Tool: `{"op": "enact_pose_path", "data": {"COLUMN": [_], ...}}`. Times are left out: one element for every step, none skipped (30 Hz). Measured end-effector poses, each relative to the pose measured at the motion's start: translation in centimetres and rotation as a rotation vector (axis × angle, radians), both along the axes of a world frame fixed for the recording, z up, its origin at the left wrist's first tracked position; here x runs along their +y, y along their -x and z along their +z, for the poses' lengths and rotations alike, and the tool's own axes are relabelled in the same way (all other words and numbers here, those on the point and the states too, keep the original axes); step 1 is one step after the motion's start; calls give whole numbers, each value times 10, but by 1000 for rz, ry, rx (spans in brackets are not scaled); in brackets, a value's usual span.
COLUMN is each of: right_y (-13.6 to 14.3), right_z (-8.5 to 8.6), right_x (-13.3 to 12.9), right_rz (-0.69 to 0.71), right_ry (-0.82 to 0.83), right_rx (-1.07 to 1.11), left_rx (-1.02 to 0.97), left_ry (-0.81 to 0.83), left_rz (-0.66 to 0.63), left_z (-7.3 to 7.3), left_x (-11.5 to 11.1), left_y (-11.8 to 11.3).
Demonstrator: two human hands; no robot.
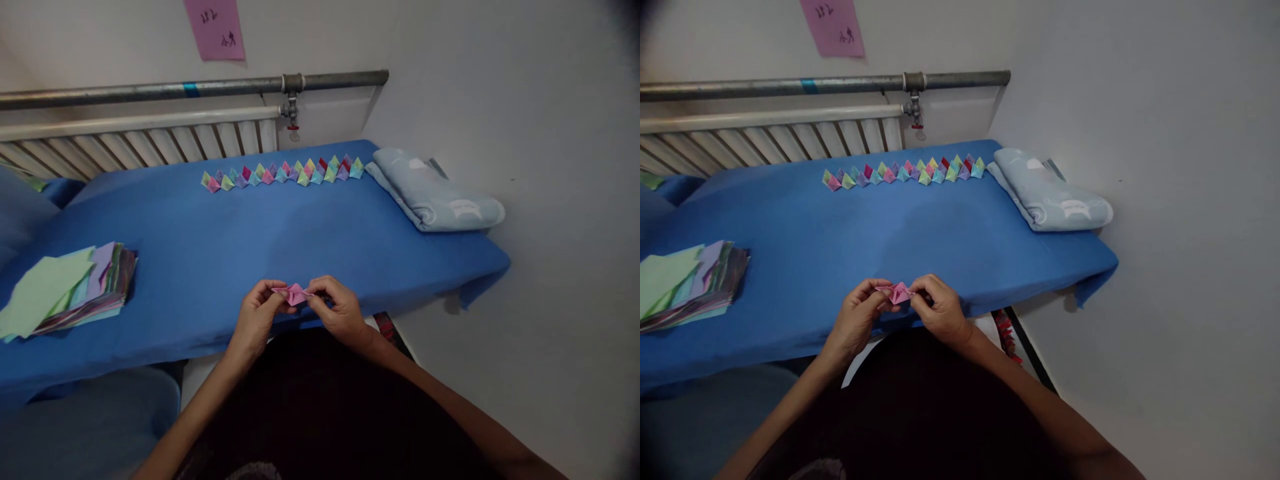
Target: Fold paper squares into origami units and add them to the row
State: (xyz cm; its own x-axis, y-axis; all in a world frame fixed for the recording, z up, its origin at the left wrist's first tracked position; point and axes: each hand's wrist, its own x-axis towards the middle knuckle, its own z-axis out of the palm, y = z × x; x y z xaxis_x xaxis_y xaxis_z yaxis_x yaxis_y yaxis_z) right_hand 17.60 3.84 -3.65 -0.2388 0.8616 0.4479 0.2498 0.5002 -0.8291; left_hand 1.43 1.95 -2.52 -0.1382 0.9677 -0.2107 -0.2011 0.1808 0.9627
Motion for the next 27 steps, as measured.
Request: {"op": "enact_pose_path", "data": {"right_y": [-1, -2, -4, -6, -7, -8, -9, -9, -8, -7, -5, -2, 0, 2, 4, 5, 6, 6, 6, 6, 6, 6, 5, 5, 5, 5, 5], "right_z": [1, 2, 4, 7, 11, 15, 19, 23, 26, 29, 31, 32, 32, 31, 30, 29, 28, 27, 26, 25, 24, 23, 23, 22, 21, 20, 19], "right_x": [-1, -1, -1, 0, 2, 4, 7, 10, 13, 16, 18, 20, 22, 22, 22, 22, 22, 21, 20, 20, 20, 20, 19, 19, 19, 19, 19], "right_rz": [30, 60, 79, 81, 65, 35, 7, -5, 6, 38, 84, 129, 174, 212, 236, 249, 254, 255, 248, 237, 224, 212, 199, 186, 175, 169, 165], "right_ry": [-8, -8, 5, 31, 69, 116, 164, 214, 263, 313, 363, 409, 454, 497, 533, 560, 578, 588, 588, 581, 573, 567, 561, 554, 547, 542, 536], "right_rx": [0, 3, 13, 34, 64, 98, 126, 136, 125, 105, 79, 56, 37, 24, 12, 0, -11, -16, -15, -8, 4, 18, 25, 25, 21, 16, 9], "left_rx": [16, 40, 73, 114, 155, 192, 222, 246, 265, 282, 298, 314, 324, 331, 336, 340, 344, 346, 345, 341, 332, 322, 309, 294, 279, 269, 264], "left_ry": [-3, -13, -29, -48, -67, -82, -94, -104, -116, -130, -144, -159, -171, -178, -177, -172, -161, -144, -127, -113, -105, -103, -104, -107, -108, -108, -107], "left_rz": [-15, -32, -53, -75, -95, -114, -135, -161, -185, -205, -222, -238, -251, -263, -275, -283, -288, -288, -284, -279, -273, -268, -263, -257, -250, -241, -231], "left_z": [0, 0, 1, 2, 4, 5, 6, 6, 6, 6, 5, 5, 5, 5, 6, 6, 8, 9, 10, 11, 11, 10, 9, 8, 6, 5, 3], "left_x": [1, 2, 3, 5, 5, 6, 7, 7, 8, 8, 8, 9, 9, 9, 8, 8, 8, 7, 6, 6, 5, 5, 4, 4, 4, 4, 5], "left_y": [1, 3, 4, 6, 8, 10, 11, 12, 12, 12, 12, 12, 11, 11, 10, 10, 10, 10, 9, 9, 9, 9, 9, 9, 8, 8, 8]}}
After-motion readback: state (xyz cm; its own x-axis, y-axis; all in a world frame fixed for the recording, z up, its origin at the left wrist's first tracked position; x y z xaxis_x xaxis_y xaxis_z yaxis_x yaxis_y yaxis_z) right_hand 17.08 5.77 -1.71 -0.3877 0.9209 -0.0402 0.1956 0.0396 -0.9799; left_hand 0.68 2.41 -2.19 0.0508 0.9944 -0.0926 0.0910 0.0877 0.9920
